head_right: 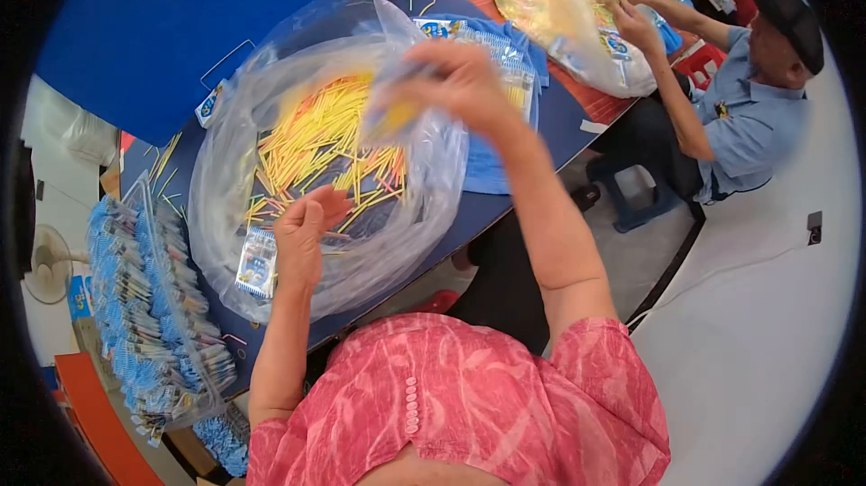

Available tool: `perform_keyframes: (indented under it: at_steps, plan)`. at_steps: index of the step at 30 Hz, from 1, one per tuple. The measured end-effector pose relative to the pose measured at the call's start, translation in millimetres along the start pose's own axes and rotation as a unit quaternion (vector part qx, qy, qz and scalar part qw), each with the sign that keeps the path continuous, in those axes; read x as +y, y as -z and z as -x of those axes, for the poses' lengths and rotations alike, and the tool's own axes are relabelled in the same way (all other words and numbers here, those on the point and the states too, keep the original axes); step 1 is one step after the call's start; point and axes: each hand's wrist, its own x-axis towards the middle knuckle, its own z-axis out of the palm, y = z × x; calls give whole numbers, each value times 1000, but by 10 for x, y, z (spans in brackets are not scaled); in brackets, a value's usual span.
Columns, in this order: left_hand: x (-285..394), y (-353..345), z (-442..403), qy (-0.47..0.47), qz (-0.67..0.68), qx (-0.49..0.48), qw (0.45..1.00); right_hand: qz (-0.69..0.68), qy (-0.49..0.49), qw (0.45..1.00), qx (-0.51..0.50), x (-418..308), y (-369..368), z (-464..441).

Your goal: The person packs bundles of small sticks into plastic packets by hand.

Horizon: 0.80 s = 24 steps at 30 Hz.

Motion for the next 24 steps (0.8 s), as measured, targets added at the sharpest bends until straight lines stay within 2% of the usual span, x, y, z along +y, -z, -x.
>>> perform_keyframes:
  at_steps: [2, 4, 5, 7, 8, 11, 13, 15, 17, 18, 20, 24]
  plan:
    - [49, 116, 20, 0, -71, 19, 997, 142, -25, 988, 50, 137, 626, -97]
    - [71, 187, 15, -4, -95, 36, 995, 335, -81, 938, 48, 531, 1165, -96]
    - [76, 205, -11, -4, -119, 39, 992, 327, -79, 941, 38, 760, 1278, -34]
    - [81, 232, -8, -3, -143, 47, 989, 490, -126, 861, 49, 920, 1250, -4]
    - [86, 233, -10, -5, -139, 45, 989, 488, -123, 863, 44, 934, 1203, -36]
    - [81, 247, -20, -13, -123, 42, 991, 578, 157, 787, 146, 523, 715, -168]
    - [57, 267, -27, -11, -120, 33, 992, 378, 119, 918, 23, 298, 179, -226]
    - [71, 289, -27, -14, -123, 29, 992, 392, 168, 893, -142, 433, -363, -240]
    - [92, 304, -2, -5, -130, 28, 991, 495, 144, 816, -261, 769, -729, -306]
    - [111, 319, 4, -2, -132, 29, 991, 494, 149, 816, -260, 933, -785, -310]
    - [147, 357, 19, -11, -125, 33, 992, 521, 164, 778, -309, 1201, -902, -350]
    - [175, 387, 56, -9, -105, 39, 994, 512, 188, 764, -345, 1429, -979, -485]
